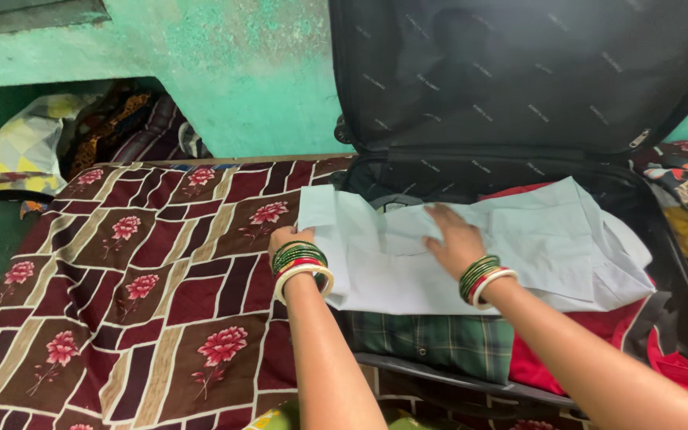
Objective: The person packs various clothes, including floral-patterned shirts, a yellow top, and a leopard-print garment, into a black suitcase positioned on a bed.
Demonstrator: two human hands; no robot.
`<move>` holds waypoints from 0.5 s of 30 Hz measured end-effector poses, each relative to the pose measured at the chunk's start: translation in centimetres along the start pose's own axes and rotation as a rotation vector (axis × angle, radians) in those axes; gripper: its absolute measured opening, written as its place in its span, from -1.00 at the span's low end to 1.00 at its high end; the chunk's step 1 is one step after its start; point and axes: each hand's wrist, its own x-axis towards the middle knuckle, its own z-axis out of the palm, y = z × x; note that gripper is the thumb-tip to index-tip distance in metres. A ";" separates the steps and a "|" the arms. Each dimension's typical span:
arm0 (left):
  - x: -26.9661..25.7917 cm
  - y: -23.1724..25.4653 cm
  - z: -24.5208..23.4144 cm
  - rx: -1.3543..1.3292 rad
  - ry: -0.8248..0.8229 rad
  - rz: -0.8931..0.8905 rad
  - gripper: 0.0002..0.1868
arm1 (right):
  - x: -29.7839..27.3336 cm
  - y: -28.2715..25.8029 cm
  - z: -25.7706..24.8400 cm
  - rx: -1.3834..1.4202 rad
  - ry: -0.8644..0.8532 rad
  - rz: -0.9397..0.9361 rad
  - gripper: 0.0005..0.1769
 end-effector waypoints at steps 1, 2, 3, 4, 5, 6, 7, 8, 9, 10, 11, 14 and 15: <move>-0.3 0.1 -0.1 -0.013 0.014 -0.022 -0.68 | -0.2 -1.0 0.5 -0.006 -0.044 -0.043 -0.27; -0.4 0.1 -0.1 -0.026 0.027 -0.044 -0.68 | -0.5 -2.0 0.9 0.011 -0.076 -0.066 -0.26; -0.4 0.1 -0.2 -0.040 0.041 -0.065 -0.66 | -0.8 -3.0 1.2 0.028 -0.108 -0.089 -0.25; -0.3 -0.1 -0.4 -0.030 0.044 -0.069 -0.66 | -1.2 -4.0 1.5 0.045 -0.140 -0.111 -0.24; -0.1 -0.2 -0.5 -0.019 0.048 -0.073 -0.66 | -1.5 -4.9 1.7 0.060 -0.170 -0.124 -0.23; 0.1 -0.4 -0.7 -0.009 0.052 -0.077 -0.66 | -1.8 -5.8 1.8 0.074 -0.199 -0.138 -0.23; 0.4 -0.6 -0.8 0.003 0.028 -0.080 -0.66 | -2.0 -6.6 2.1 0.088 -0.228 -0.152 -0.22; 0.7 -0.8 -0.9 0.015 0.005 -0.082 -0.67 | -2.3 -7.5 2.5 0.067 -0.254 -0.188 -0.22; 1.1 -1.0 -0.9 0.026 -0.019 -0.083 -0.68 | -2.7 -8.4 3.0 0.046 -0.279 -0.225 -0.21; 1.3 -1.3 -0.7 0.029 -0.023 -0.082 -0.68 | -3.2 -8.9 3.3 0.023 -0.304 -0.258 -0.21; 1.6 -1.6 -0.2 0.031 -0.027 -0.081 -0.67 | -3.5 -9.2 3.6 -0.012 -0.306 -0.276 -0.19; 2.7 -2.3 0.9 0.020 -0.042 -0.048 -0.68 | -3.5 -9.4 4.2 -0.064 -0.324 -0.305 -0.18; 3.0 -2.4 1.0 0.014 -0.047 -0.033 -0.68 | -3.3 -9.2 4.2 -0.046 -0.340 -0.300 -0.20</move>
